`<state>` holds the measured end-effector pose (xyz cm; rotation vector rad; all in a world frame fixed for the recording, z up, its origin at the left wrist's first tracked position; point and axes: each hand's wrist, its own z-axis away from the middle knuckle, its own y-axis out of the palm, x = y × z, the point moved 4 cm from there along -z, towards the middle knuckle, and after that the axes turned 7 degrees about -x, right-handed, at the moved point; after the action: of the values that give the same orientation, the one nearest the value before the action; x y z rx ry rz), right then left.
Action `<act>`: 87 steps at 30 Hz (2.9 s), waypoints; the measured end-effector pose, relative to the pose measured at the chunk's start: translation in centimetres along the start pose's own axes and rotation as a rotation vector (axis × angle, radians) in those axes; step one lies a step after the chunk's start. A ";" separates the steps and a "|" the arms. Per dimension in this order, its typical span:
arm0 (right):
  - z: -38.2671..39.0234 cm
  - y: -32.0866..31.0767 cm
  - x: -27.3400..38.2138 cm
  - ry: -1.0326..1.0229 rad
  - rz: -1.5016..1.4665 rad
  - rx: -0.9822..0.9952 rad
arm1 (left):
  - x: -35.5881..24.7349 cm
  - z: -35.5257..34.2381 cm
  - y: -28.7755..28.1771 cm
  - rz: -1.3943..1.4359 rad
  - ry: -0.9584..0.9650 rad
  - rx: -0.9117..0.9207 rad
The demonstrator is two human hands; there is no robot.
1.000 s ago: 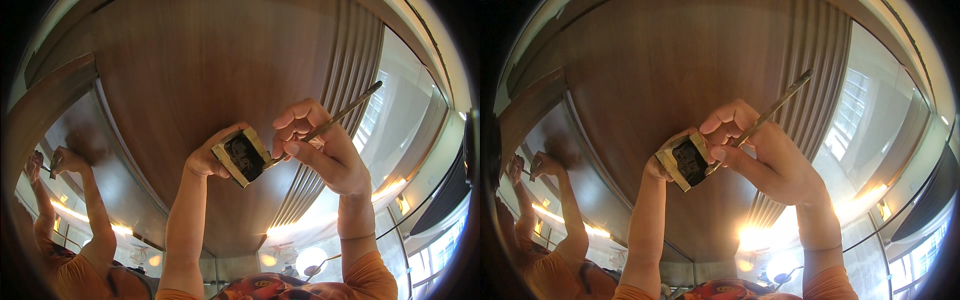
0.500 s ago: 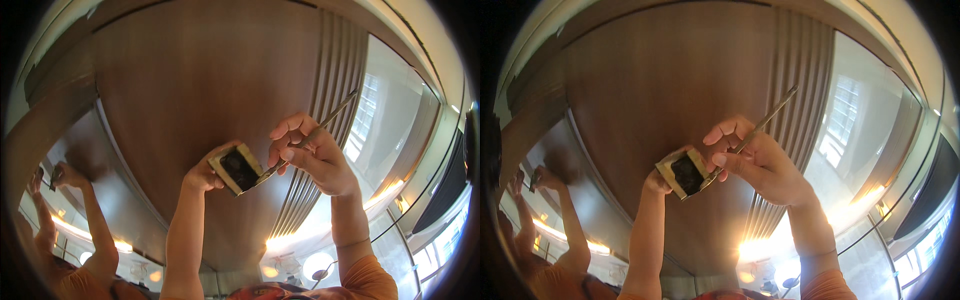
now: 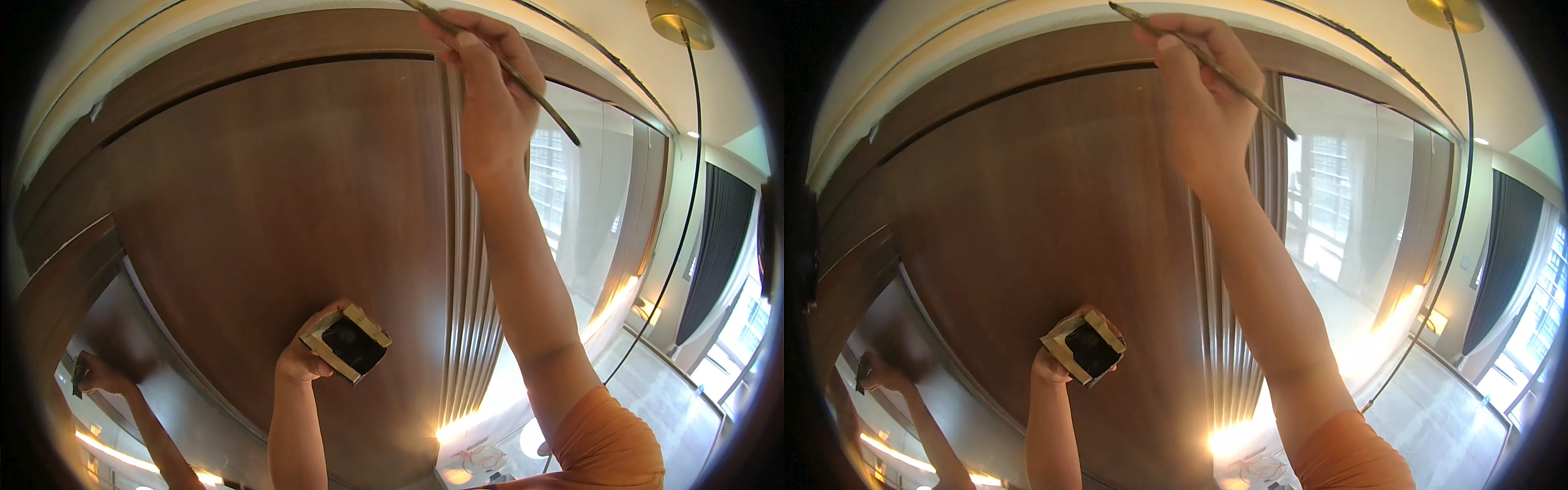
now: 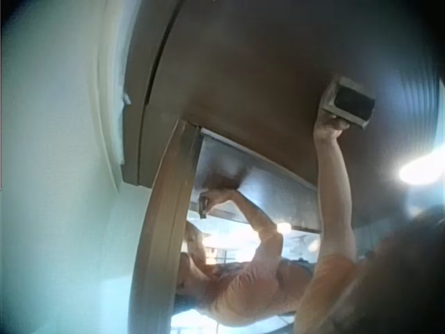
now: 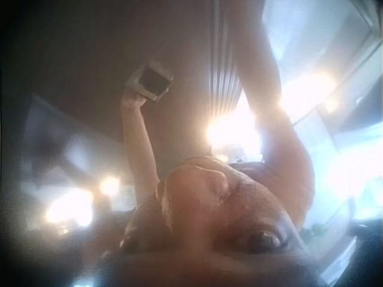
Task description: The person paints the upper trim of a wooden cabinet using a small brush and a paint container. They repeatedly dip the brush into the container and apply paint along the top edge of the cabinet.
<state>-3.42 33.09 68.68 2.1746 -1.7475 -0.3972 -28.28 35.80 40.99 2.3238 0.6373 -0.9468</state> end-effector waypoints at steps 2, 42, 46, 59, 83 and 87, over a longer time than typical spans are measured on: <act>-0.7 1.5 -0.6 -0.034 -0.022 -0.025 | 0.0 0.1 -0.2 -0.017 -0.012 -0.002; -0.2 6.9 0.1 -0.339 0.237 0.066 | 0.0 0.3 -1.5 -0.018 -0.008 -0.056; -1.4 5.2 -0.4 -0.331 0.349 0.009 | -0.1 0.6 -1.7 0.010 -0.067 -0.043; -3.2 0.0 -2.1 -0.436 0.459 -0.307 | -0.6 0.0 -1.1 0.041 -0.111 0.019; -3.3 1.3 -2.0 -0.333 0.201 -0.183 | -1.1 -0.3 -0.3 -0.005 -0.015 -0.068; -2.3 1.3 -2.4 -0.380 0.409 -0.307 | -1.2 -0.6 -0.2 0.015 -0.028 -0.036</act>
<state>-4.13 35.33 71.32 1.5528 -2.0995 -0.9436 -28.84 36.07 42.19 2.2768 0.6200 -0.9521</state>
